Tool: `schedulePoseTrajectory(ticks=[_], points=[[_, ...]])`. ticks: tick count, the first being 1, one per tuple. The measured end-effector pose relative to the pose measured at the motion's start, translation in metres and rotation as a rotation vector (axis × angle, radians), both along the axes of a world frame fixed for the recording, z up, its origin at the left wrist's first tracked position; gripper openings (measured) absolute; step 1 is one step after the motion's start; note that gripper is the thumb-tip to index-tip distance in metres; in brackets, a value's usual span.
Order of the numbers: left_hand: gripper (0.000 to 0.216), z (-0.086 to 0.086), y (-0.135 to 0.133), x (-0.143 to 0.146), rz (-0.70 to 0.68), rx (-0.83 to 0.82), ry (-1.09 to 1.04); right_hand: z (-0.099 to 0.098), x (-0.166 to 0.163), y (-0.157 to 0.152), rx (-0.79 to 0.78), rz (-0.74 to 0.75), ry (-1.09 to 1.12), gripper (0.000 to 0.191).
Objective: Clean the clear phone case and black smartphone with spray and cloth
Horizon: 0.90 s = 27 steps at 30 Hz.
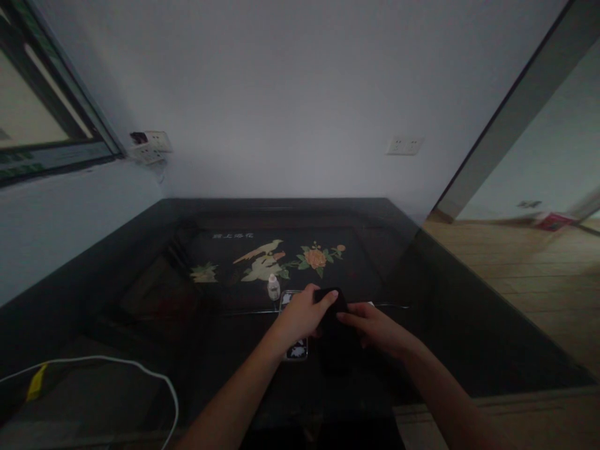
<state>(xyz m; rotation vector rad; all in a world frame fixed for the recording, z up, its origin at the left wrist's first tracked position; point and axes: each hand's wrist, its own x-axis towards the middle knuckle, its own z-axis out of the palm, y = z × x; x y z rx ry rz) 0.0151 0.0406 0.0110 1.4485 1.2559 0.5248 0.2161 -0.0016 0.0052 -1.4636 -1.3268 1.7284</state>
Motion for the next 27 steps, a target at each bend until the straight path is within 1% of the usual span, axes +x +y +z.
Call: schedulePoseTrajectory(ticks=[2,4,6,8,9,11,14,18,22,27], points=[[0.066,0.007,0.002,-0.013,0.032,0.021,0.044,0.001,0.003,0.007,-0.015,0.011,0.012,0.043],[0.053,0.014,0.002,-0.029,0.024,0.075,0.126,0.002,0.005,0.014,-0.018,0.017,0.016,0.042],[0.041,0.019,0.0,-0.046,0.01,0.105,0.258,0.002,0.007,0.02,-0.017,0.007,0.026,0.041],[0.031,0.019,-0.004,-0.061,0.015,0.174,0.402,-0.002,0.006,0.022,-0.015,-0.014,0.053,0.039],[0.027,0.018,-0.006,-0.067,0.029,0.25,0.471,-0.005,0.006,0.023,-0.02,-0.03,0.073,0.039],[0.026,0.011,-0.009,-0.076,0.027,0.351,0.569,-0.012,0.004,0.022,-0.047,-0.07,0.11,0.04],[0.028,0.0,-0.013,-0.08,0.024,0.347,0.638,-0.021,0.003,0.018,-0.071,-0.118,0.13,0.042],[0.021,-0.011,-0.016,-0.076,0.055,0.351,0.712,-0.024,0.003,0.015,-0.048,-0.107,0.097,0.04],[0.017,-0.012,-0.017,-0.073,0.054,0.336,0.727,-0.021,0.005,0.014,-0.024,-0.109,0.047,0.037],[0.012,-0.012,-0.021,-0.071,0.046,0.36,0.724,-0.019,0.004,0.014,-0.036,-0.118,0.085,0.034]])
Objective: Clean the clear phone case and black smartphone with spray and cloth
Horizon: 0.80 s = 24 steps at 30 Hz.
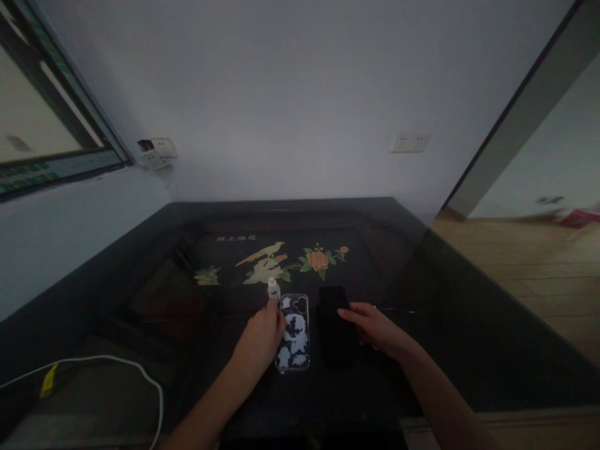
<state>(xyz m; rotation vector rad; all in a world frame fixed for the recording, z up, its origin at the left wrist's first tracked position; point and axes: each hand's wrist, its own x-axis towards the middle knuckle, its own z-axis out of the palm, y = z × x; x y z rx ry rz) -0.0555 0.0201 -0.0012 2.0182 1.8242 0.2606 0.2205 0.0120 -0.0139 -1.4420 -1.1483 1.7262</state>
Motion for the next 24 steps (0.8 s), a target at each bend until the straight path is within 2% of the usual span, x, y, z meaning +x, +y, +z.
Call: schedulePoseTrajectory(ticks=[4,8,10,13,18,24], points=[[0.01,-0.001,-0.004,0.002,0.03,-0.011,-0.178,-0.002,0.0,0.001,-0.007,-0.025,0.037,0.033],[0.012,0.0,-0.005,0.007,0.044,-0.222,-0.654,-0.008,0.004,0.003,-0.002,-0.046,0.119,0.034],[0.017,-0.001,-0.003,0.011,0.054,-0.341,-0.824,-0.011,0.006,0.003,0.0,-0.049,0.161,0.034],[0.024,-0.002,0.003,0.016,0.062,-0.435,-0.901,-0.012,0.007,0.003,0.003,-0.051,0.186,0.036],[0.026,-0.005,0.016,0.027,0.096,-0.477,-1.02,-0.006,0.004,0.001,0.011,-0.031,0.177,0.038],[0.017,-0.005,0.027,0.039,0.137,-0.535,-1.117,-0.002,0.001,-0.002,0.04,0.009,0.099,0.042]])
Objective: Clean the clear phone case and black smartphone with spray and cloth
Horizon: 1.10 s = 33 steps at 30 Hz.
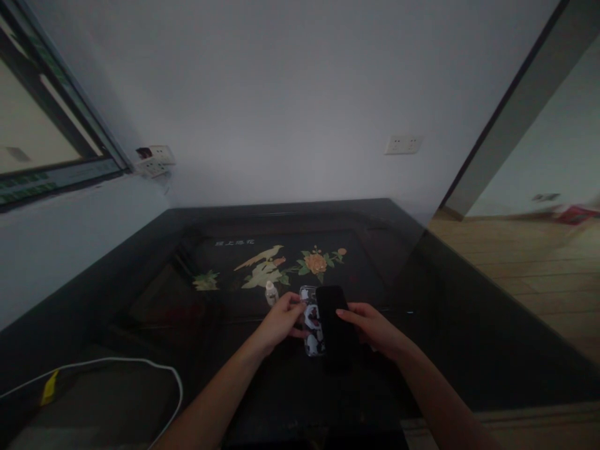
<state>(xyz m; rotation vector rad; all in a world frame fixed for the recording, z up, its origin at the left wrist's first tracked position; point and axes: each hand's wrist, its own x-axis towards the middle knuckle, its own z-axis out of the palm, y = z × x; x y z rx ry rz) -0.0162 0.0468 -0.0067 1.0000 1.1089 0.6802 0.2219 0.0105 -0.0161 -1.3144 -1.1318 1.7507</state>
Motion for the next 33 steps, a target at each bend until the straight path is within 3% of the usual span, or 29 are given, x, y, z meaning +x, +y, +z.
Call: schedulePoseTrajectory(ticks=[10,23,28,33], points=[[0.029,-0.017,-0.009,0.002,-0.079,-0.022,-0.18,-0.003,-0.003,0.001,0.024,0.009,-0.113,0.044],[0.036,-0.018,-0.012,0.003,-0.088,-0.001,-0.178,0.013,-0.013,0.002,0.059,0.064,-0.23,0.044],[0.039,-0.021,-0.011,0.002,-0.09,-0.028,-0.202,0.008,-0.014,0.004,0.079,0.088,-0.215,0.049],[0.036,-0.024,-0.009,0.001,-0.074,-0.055,-0.198,-0.004,-0.009,0.006,0.052,0.001,-0.156,0.05]])
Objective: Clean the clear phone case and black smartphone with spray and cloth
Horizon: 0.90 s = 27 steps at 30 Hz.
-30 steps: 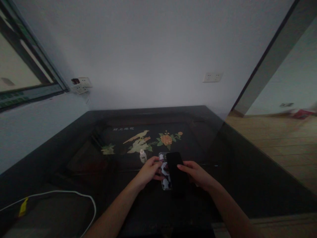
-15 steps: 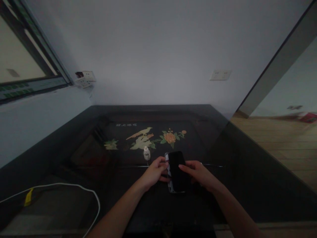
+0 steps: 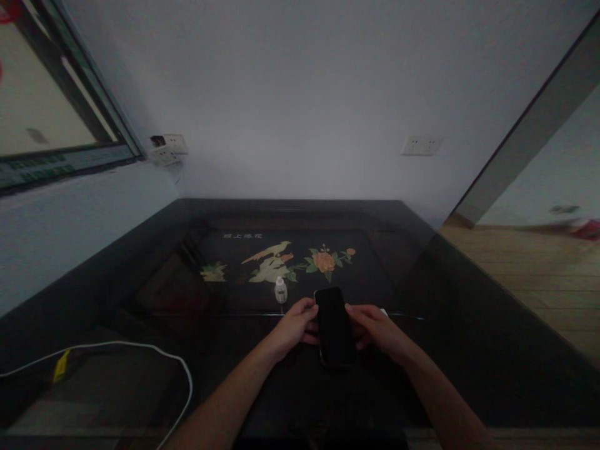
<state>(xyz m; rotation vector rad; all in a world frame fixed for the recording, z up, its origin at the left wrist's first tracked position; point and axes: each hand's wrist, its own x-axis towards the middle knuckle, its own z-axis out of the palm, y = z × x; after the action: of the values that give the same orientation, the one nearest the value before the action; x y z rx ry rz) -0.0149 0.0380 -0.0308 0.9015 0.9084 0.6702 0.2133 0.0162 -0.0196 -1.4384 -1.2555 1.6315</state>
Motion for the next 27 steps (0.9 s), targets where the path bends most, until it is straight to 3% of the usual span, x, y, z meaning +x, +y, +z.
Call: schedulePoseTrajectory(ticks=[6,16,27], points=[[0.035,-0.002,0.0,0.0,0.0,0.012,0.019,0.007,-0.001,-0.002,0.0,0.078,0.003,0.053],[0.025,-0.001,-0.001,0.0,0.039,0.035,0.015,0.009,-0.001,0.003,0.009,-0.075,-0.103,0.047],[0.04,0.003,-0.004,0.001,0.059,0.038,-0.022,0.005,0.0,0.003,0.092,-0.051,-0.063,0.049]])
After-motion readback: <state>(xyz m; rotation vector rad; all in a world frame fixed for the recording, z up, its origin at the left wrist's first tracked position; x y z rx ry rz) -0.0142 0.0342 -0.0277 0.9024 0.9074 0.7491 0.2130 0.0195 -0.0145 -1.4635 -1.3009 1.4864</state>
